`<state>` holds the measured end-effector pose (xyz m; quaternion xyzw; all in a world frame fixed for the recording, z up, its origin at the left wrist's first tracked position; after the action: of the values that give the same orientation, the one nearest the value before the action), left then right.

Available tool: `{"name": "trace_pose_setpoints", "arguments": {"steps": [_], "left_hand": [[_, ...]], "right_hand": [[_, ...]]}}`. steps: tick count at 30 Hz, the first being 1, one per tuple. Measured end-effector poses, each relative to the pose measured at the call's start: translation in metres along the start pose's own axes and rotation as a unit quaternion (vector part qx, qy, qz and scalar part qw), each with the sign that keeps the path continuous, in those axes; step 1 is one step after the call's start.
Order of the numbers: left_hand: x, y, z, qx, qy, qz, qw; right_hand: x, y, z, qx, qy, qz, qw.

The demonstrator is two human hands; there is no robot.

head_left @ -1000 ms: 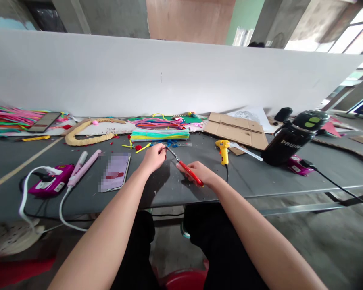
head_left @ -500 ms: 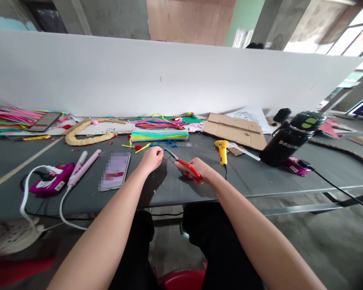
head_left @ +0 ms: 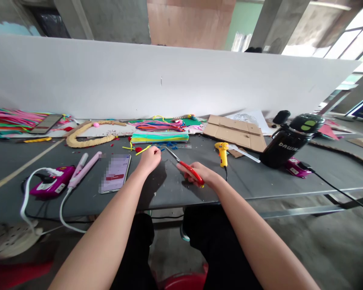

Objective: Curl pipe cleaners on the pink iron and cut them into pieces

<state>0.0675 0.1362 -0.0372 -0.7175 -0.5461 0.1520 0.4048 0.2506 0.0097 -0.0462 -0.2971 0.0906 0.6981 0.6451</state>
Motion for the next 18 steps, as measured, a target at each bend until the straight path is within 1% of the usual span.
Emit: {"name": "trace_pose_setpoints", "arguments": {"steps": [3,7,12,18], "left_hand": [[0.002,0.002,0.001,-0.024,-0.003,-0.014,1.000],[0.003,0.005,-0.001,-0.042,0.002,-0.020,0.999],[0.001,0.007,-0.006,-0.050,0.003,0.001,0.999],[0.001,0.009,-0.010,-0.052,0.034,0.027,0.998]], "right_hand": [[-0.002,-0.001,-0.001,0.018,-0.004,0.031,0.999],[-0.003,0.000,0.000,-0.008,-0.012,0.020,1.000],[-0.004,0.002,0.001,-0.001,-0.012,0.017,1.000],[-0.004,0.003,0.002,-0.015,-0.007,0.004,1.000]]}}
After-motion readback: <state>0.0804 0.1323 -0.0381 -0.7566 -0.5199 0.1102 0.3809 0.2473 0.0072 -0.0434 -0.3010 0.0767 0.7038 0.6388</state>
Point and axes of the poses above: each hand's wrist, its own x-axis towards the middle knuckle, its own y-axis out of the palm, z = x × y, the point moved 2 cm from there along x, towards the middle knuckle, and after that the axes turned 8 degrees about y, right-handed, at the moved point
